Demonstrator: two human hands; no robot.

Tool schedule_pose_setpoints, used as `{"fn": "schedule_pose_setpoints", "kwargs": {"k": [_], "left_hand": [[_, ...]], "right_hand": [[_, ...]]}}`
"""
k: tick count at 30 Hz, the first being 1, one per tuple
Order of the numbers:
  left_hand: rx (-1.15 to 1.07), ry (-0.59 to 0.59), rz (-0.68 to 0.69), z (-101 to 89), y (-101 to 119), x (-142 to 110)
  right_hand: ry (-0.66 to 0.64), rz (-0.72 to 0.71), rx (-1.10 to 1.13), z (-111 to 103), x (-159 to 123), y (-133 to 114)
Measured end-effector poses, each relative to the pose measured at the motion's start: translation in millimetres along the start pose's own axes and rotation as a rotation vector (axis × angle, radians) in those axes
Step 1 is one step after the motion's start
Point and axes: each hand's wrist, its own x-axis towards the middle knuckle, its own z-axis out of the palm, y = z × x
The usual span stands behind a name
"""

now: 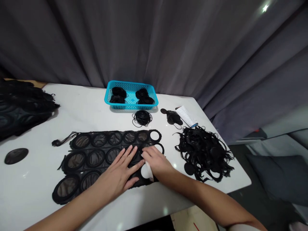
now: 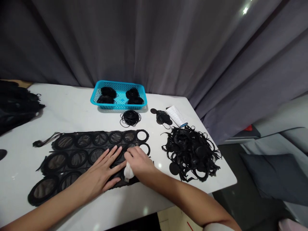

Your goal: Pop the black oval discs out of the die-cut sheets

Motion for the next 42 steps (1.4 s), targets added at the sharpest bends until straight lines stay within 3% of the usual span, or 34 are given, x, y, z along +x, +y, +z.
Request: {"fn": "schedule_pose_setpoints", "kwargs": {"k": [4, 6, 9, 13, 18, 33, 39, 42], "left_hand": [[0.022, -0.003, -0.001, -3.9, 1.1, 0.1], [0.032, -0.017, 0.014, -7.6, -1.5, 4.3], [0.052, -0.038, -0.002, -11.0, -11.0, 16.8], [0.105, 0.013, -0.069, -5.4, -26.3, 31.1], [0.112, 0.028, -0.068, 3.4, -31.4, 30.0], [0.072, 0.039, -0.079, 6.1, -29.9, 28.5], [0.044, 0.056, -0.111, 7.1, -28.1, 27.7], [0.024, 0.071, -0.142, 8.9, -26.9, 27.7]], "right_hand": [[0.32, 0.185, 0.095, -37.1, 20.7, 32.2], [0.375, 0.229, 0.151, -55.6, 34.8, 44.4], [0.272, 0.16, 0.238, -58.5, 52.9, 48.0], [0.082, 0.006, 0.326, -35.7, 64.6, 40.9], [-0.051, -0.029, 0.405, -28.7, 65.3, 43.8], [-0.135, -0.019, 0.404, -38.1, 68.2, 44.9], [-0.092, -0.111, 0.09, -18.7, 56.6, 22.6], [0.02, -0.043, -0.012, -10.5, 55.6, 24.0]]}}
